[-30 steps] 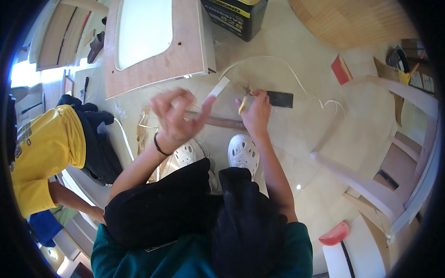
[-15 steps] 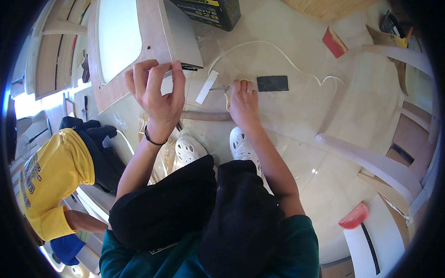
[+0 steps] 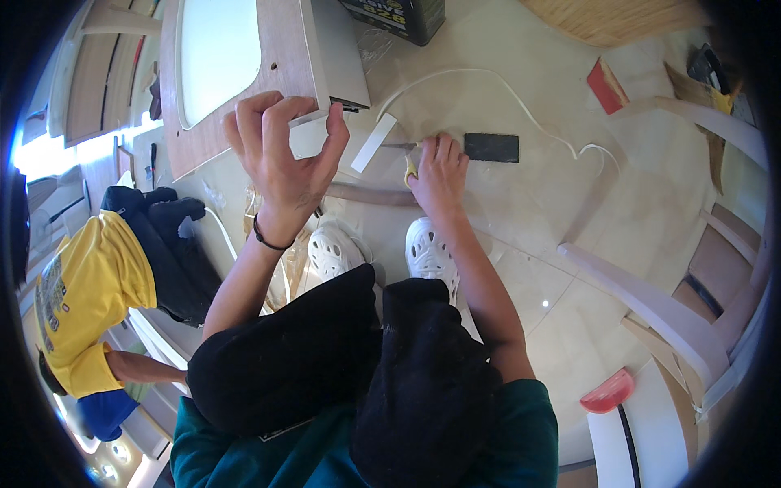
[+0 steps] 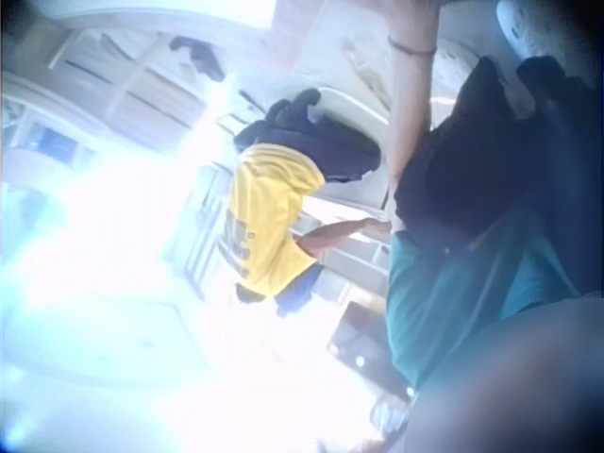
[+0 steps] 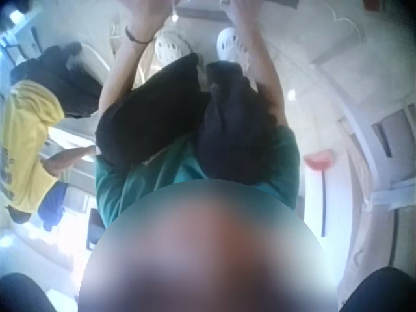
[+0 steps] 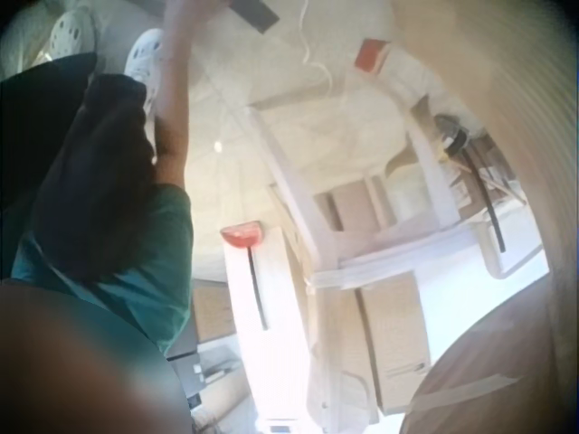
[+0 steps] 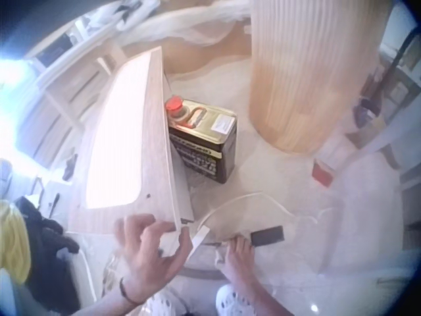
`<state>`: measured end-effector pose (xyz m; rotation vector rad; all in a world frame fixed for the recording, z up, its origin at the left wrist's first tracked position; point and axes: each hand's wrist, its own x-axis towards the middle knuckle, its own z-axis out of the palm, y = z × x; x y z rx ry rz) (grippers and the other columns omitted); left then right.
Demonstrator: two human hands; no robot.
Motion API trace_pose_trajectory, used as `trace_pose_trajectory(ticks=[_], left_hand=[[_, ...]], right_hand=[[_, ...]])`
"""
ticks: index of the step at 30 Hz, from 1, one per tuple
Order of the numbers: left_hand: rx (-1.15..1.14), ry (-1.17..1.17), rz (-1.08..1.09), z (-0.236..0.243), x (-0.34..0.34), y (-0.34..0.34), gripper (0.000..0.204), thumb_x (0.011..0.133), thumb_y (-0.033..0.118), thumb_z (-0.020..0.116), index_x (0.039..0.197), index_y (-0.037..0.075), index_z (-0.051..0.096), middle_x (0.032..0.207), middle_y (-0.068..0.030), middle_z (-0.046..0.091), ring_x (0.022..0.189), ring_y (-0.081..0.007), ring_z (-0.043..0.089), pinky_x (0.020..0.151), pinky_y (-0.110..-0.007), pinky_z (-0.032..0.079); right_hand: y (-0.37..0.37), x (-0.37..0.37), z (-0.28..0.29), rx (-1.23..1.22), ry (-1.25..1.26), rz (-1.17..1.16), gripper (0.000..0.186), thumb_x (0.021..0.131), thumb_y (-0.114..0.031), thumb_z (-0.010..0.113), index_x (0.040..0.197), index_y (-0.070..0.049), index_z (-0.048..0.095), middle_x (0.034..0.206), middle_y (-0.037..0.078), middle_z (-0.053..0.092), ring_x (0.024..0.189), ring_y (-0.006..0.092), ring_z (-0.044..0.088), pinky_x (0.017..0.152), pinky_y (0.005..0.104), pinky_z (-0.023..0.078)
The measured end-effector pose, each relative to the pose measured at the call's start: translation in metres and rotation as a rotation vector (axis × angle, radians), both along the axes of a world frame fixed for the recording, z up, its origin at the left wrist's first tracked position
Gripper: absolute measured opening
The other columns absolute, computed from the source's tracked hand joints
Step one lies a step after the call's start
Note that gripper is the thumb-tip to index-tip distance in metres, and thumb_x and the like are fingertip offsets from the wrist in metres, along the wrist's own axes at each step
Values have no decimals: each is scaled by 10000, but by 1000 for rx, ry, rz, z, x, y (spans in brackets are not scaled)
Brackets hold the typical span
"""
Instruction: The person applies a thin strip of edge banding to the edge of a wooden panel. They use a hammer to tap the strip into place and scissors to trim the excess material.
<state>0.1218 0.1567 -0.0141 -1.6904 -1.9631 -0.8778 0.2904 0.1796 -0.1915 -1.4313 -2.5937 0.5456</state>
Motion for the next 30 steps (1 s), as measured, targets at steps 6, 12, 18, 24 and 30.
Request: trace_pose_trajectory(ticks=[6,12,18,24,30], left_hand=[[-22,0,-25,7,2,-2,237,697,103,773,871,91,614,820,-37,551,785,-226,474,744,-361,337],[-56,-36,-1,11,6,2,258,714,76,739,896,64,557,805,-35,564,772,-222,496,754,-368,347],[-39,-74,-14,10,2,1,202,691,145,735,846,131,607,856,-13,523,802,-236,471,741,-360,346],[-136,-30,-155,27,-18,-17,269,696,155,812,937,114,701,872,-36,609,812,-224,550,755,-337,381],[-163,-83,-151,34,-38,-16,467,736,261,799,1163,132,663,1108,-54,629,988,-266,578,834,-379,417]], right_hand=[[12,-2,0,-76,-59,30,618,562,-219,860,1076,-73,550,1098,131,518,1059,311,523,814,422,445],[15,-1,-3,-98,-52,47,648,547,-243,873,1087,-69,557,1065,127,530,1021,298,559,796,410,490],[13,1,-2,-241,39,5,554,631,-167,849,1086,-95,543,1072,129,522,1046,327,583,836,435,514],[15,1,-3,-368,23,36,530,666,-133,837,1069,-115,493,1087,132,493,1005,344,604,834,438,523],[21,0,5,-367,15,183,480,724,-113,788,1099,-102,489,1117,146,496,1005,351,602,845,441,510]])
